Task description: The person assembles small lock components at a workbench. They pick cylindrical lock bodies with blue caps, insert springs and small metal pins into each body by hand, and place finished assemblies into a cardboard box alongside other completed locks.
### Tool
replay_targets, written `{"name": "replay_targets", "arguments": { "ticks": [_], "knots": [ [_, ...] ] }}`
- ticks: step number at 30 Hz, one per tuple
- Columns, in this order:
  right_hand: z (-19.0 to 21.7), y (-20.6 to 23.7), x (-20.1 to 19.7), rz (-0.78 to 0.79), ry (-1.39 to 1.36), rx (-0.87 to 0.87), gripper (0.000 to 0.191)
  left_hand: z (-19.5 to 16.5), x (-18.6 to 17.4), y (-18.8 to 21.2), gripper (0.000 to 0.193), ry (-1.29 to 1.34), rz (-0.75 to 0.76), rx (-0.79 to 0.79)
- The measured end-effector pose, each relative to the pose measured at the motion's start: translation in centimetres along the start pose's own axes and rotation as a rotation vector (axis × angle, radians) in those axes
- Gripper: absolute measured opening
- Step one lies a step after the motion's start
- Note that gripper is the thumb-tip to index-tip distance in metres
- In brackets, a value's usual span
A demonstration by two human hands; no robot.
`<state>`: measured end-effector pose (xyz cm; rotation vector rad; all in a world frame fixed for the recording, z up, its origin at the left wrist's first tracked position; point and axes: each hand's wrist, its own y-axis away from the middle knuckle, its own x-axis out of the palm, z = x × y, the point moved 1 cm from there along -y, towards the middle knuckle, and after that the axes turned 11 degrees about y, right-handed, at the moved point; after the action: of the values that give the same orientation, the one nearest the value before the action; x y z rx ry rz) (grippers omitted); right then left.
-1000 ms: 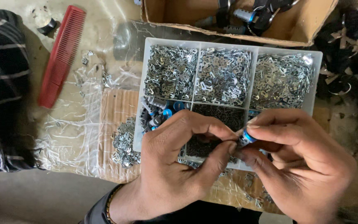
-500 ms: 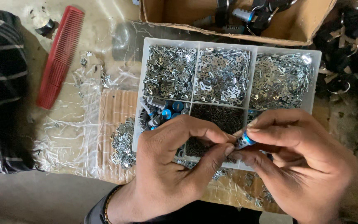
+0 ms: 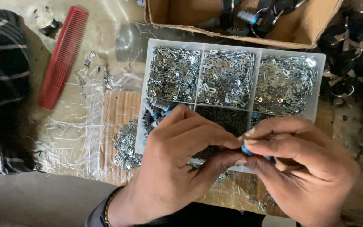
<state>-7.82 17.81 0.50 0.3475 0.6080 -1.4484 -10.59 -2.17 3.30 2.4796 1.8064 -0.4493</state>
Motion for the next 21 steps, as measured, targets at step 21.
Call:
{"name": "replay_targets", "arguments": {
  "ticks": [21],
  "knots": [
    [-0.4, 0.4, 0.4, -0.034, -0.197, 0.148, 0.029, 1.7, 1.0, 2.0, 0.02, 0.173, -0.153, -0.068]
  ]
}}
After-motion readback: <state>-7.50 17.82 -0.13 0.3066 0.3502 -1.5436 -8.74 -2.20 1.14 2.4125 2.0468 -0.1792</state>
